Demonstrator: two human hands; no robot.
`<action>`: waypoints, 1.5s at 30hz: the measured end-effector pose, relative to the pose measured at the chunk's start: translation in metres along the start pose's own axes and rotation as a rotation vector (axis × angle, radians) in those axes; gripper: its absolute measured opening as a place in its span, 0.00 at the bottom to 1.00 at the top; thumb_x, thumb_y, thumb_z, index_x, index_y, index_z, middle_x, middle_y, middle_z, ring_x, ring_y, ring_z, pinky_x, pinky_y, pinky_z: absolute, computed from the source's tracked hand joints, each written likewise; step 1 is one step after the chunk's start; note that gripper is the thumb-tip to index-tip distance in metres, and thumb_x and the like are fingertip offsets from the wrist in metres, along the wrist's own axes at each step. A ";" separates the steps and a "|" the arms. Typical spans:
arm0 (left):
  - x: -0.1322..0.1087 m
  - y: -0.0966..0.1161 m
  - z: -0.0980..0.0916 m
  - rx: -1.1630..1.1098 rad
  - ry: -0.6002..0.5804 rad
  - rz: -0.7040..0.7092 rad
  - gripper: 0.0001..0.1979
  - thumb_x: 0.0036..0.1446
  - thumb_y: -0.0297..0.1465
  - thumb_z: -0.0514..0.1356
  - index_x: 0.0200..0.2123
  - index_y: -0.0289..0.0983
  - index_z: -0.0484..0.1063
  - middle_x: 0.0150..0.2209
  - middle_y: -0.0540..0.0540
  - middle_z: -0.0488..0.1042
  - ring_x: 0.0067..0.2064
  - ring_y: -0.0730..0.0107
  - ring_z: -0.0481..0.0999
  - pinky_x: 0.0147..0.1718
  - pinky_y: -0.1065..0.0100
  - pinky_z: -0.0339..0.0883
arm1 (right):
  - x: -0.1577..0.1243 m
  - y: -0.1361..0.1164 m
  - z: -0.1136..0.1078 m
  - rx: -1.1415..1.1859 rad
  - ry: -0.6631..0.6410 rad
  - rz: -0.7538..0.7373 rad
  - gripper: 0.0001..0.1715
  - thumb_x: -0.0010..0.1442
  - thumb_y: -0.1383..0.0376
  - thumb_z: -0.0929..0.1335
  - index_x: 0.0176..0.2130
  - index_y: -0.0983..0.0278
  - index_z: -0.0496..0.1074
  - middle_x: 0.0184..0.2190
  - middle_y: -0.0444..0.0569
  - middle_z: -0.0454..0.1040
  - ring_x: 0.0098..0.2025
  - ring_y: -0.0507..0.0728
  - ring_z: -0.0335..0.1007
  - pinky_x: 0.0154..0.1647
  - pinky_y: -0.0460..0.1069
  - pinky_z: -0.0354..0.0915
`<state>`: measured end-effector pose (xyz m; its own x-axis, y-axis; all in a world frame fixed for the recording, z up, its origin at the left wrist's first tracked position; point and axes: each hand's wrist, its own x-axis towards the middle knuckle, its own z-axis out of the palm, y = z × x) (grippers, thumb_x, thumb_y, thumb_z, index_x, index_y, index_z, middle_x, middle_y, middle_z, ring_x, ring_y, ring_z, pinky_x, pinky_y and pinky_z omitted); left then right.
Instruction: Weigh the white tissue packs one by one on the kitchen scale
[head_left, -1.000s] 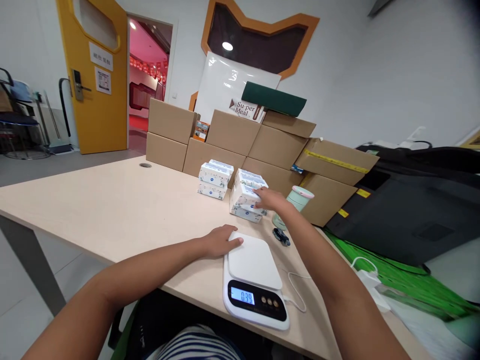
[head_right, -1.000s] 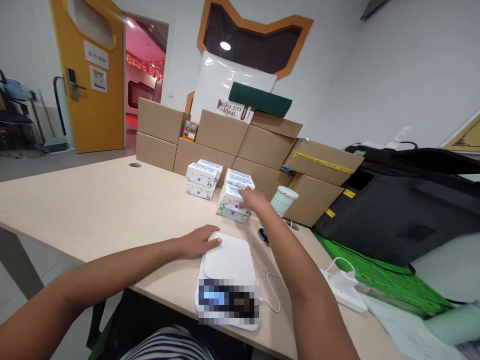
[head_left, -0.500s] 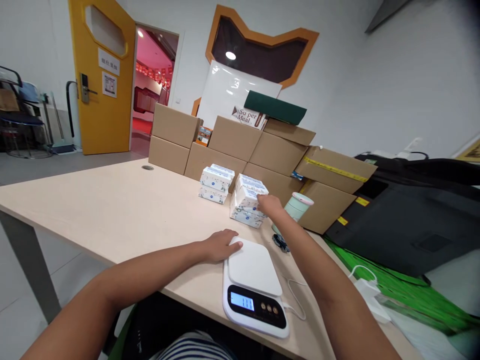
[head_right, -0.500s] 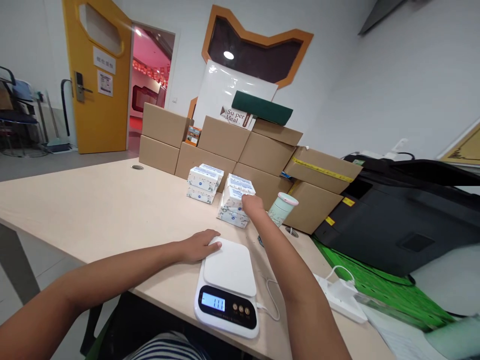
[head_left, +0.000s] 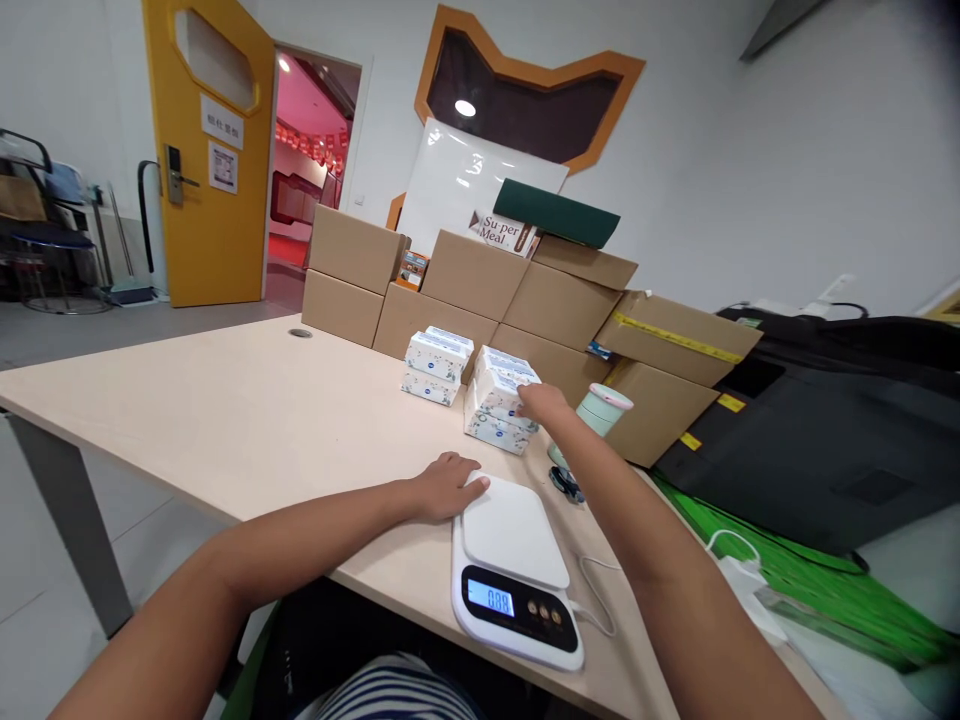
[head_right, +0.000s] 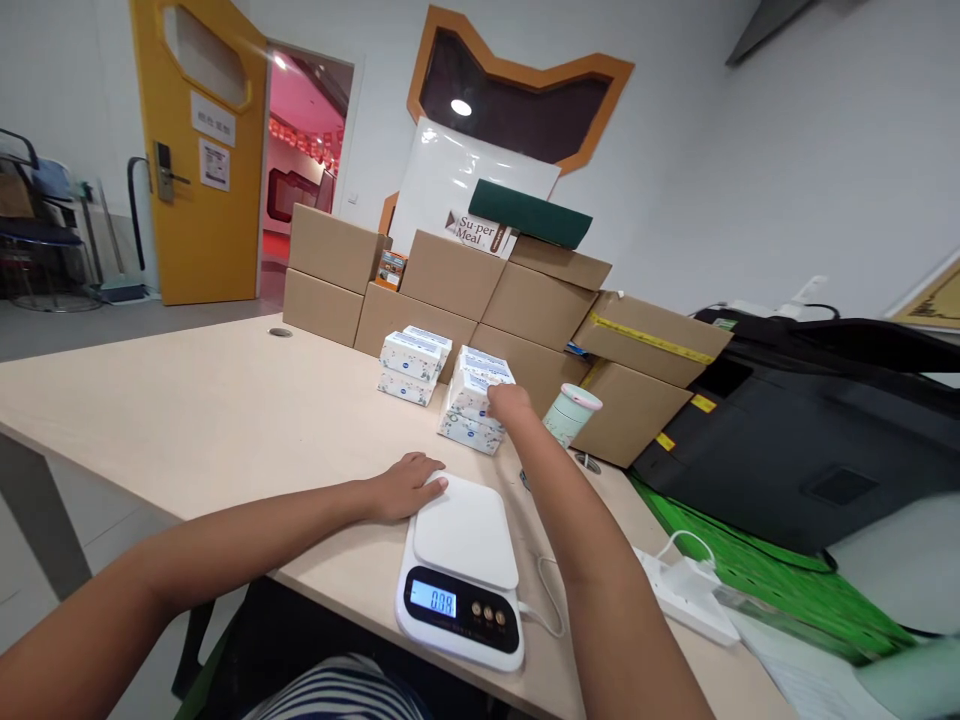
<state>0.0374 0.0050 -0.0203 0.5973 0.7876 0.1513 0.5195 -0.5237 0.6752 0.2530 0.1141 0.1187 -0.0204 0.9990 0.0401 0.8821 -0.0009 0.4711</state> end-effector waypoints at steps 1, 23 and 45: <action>0.001 -0.001 0.001 0.005 0.001 0.002 0.38 0.73 0.57 0.46 0.71 0.37 0.67 0.73 0.34 0.69 0.78 0.41 0.57 0.76 0.42 0.51 | -0.001 0.000 0.001 0.001 0.007 0.004 0.25 0.73 0.54 0.73 0.63 0.62 0.74 0.62 0.55 0.76 0.58 0.62 0.78 0.58 0.62 0.78; 0.000 0.009 -0.002 0.051 -0.047 -0.057 0.38 0.75 0.53 0.43 0.73 0.33 0.65 0.75 0.32 0.66 0.78 0.39 0.59 0.76 0.44 0.53 | -0.006 -0.004 0.012 0.046 0.063 0.067 0.25 0.73 0.54 0.73 0.63 0.62 0.74 0.62 0.55 0.76 0.58 0.63 0.78 0.59 0.63 0.78; -0.001 0.010 -0.001 0.070 -0.053 -0.077 0.37 0.75 0.53 0.42 0.72 0.34 0.64 0.77 0.34 0.63 0.82 0.38 0.47 0.79 0.43 0.46 | 0.001 0.004 -0.012 0.089 -0.037 0.028 0.25 0.73 0.54 0.73 0.63 0.62 0.74 0.62 0.55 0.76 0.58 0.62 0.78 0.58 0.62 0.78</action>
<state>0.0410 -0.0009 -0.0131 0.5842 0.8093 0.0612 0.6056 -0.4848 0.6310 0.2510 0.1150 0.1307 0.0212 0.9996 0.0188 0.9205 -0.0268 0.3898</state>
